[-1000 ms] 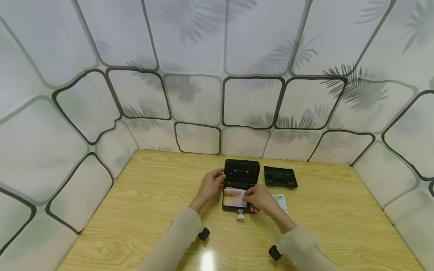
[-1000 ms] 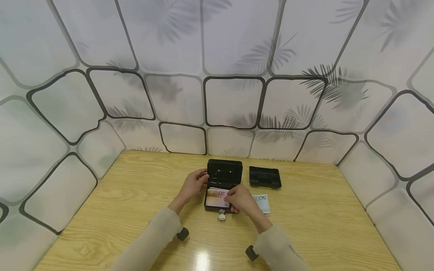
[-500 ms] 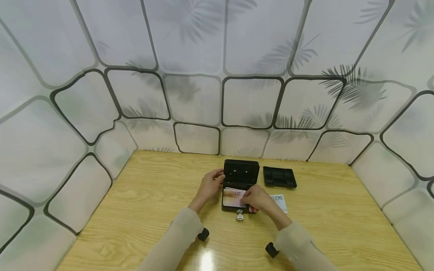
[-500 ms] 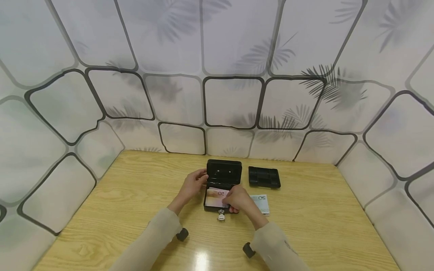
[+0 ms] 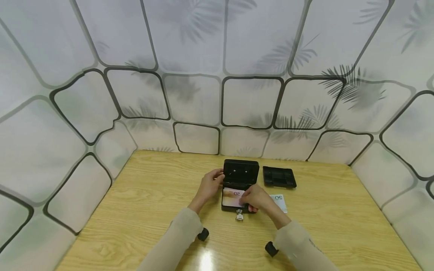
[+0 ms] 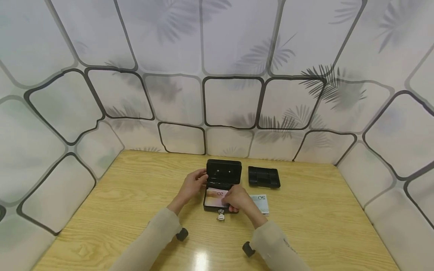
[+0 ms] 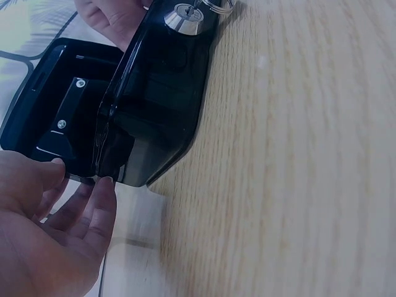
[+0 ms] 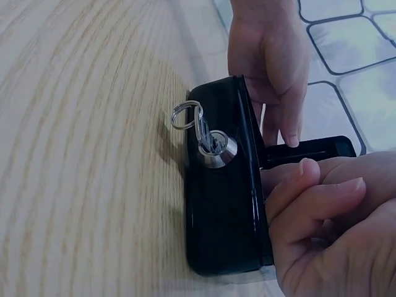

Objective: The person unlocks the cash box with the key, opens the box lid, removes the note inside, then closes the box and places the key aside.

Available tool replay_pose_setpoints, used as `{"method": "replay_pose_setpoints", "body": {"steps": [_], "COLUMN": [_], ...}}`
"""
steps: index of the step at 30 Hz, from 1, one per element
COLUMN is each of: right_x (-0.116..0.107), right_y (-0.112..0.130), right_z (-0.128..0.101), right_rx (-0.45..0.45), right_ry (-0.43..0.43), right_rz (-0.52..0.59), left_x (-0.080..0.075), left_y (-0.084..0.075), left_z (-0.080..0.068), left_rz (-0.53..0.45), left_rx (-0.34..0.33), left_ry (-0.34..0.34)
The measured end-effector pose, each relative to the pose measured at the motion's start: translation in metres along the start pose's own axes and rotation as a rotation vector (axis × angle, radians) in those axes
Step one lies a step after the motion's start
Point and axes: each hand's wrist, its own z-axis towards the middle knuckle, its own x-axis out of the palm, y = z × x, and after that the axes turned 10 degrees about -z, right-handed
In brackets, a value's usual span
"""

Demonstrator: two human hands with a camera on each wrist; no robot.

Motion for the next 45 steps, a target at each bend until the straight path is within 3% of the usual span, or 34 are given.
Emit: {"method": "replay_pose_setpoints", "body": {"steps": [7, 14, 17, 22, 29, 45], "right_x": [0.0027, 0.0039, 0.0025, 0.0003, 0.0006, 0.0075], "right_y": [-0.0007, -0.0002, -0.0009, -0.0042, -0.0049, -0.0001], "right_z": [0.0010, 0.0005, 0.0011, 0.0019, 0.0005, -0.0021], "right_rx": [-0.008, 0.022, 0.012, -0.003, 0.015, -0.021], "right_ry": [-0.011, -0.035, -0.020, 0.013, 0.017, -0.078], "right_rz": [0.069, 0.051, 0.057, 0.138, 0.204, 0.094], "left_x": [0.0001, -0.0002, 0.0001, 0.0009, 0.0014, 0.0008], "left_y": [-0.0005, -0.0007, -0.0006, 0.0005, 0.0018, 0.0003], "left_z": [-0.0007, -0.0020, -0.0015, -0.0003, 0.0002, -0.0011], "left_rz": [-0.011, 0.016, 0.016, 0.003, 0.001, 0.019], "left_rx": [-0.002, 0.032, 0.018, -0.011, 0.012, -0.005], "left_ry": [0.001, 0.007, 0.008, 0.002, 0.002, -0.006]}}
